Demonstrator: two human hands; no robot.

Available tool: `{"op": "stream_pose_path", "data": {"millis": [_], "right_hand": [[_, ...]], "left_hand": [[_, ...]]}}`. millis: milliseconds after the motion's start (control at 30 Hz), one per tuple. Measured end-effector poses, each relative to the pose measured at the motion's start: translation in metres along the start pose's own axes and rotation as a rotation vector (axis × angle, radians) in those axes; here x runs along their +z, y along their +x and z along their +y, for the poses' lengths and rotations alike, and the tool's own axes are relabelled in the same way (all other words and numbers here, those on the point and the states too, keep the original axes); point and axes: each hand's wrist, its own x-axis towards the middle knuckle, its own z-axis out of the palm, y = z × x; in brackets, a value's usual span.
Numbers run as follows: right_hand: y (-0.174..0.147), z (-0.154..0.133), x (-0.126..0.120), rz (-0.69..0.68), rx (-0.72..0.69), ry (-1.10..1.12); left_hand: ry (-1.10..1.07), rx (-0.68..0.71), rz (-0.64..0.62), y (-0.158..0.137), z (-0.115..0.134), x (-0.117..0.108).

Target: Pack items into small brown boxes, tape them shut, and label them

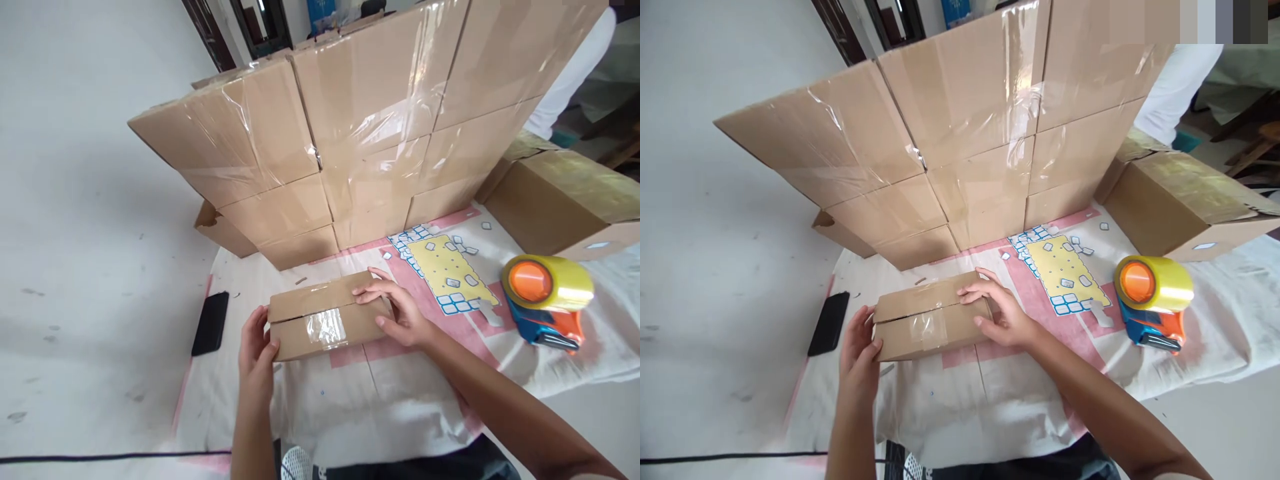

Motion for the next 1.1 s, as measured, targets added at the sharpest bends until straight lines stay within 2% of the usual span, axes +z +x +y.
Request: {"op": "stream_pose_path", "data": {"millis": [67,100,200,267,333,400,500,533,567,633,700,800,933,1100], "right_hand": [[-0.001,0.003,-0.001,0.006,0.001,0.002],[-0.001,0.004,-0.001,0.007,0.006,0.004],[0.000,0.005,0.000,0.000,0.015,0.004],[-0.001,0.004,0.000,0.002,0.011,0.001],[-0.001,0.004,0.001,0.007,0.004,-0.001],[-0.001,0.004,0.001,0.011,-0.006,-0.001],[-0.001,0.004,0.000,0.005,-0.011,-0.006],[0.000,0.005,0.000,0.000,-0.011,-0.009],[0.000,0.005,0.000,-0.005,-0.013,-0.012],[0.001,0.006,0.000,-0.009,-0.028,-0.018],[0.002,0.008,0.001,-0.004,-0.046,-0.024],[0.004,0.009,0.002,0.007,-0.051,-0.028],[0.006,0.008,0.003,0.021,-0.059,-0.024],[0.005,0.001,0.005,0.038,-0.048,-0.038]], "left_hand": [[-0.071,0.041,-0.008,0.013,0.001,-0.018],[-0.053,0.074,0.033,0.018,0.004,-0.026],[0.209,0.237,0.229,0.024,0.021,-0.036],[0.453,0.337,0.228,0.025,0.038,-0.028],[0.652,0.410,0.122,0.025,0.054,-0.013],[0.818,0.430,-0.073,0.028,0.065,0.004],[1.009,0.342,-0.416,0.033,0.069,0.024],[1.059,0.306,-0.491,0.034,0.068,0.029],[1.104,0.280,-0.532,0.034,0.067,0.032],[1.180,0.273,-0.533,0.031,0.065,0.035],[1.228,0.327,-0.502,0.027,0.064,0.036],[1.226,0.514,-0.458,0.024,0.061,0.035],[1.144,0.793,-0.393,0.029,0.055,0.030],[1.013,1.054,-0.377,0.034,0.048,0.015]]}}
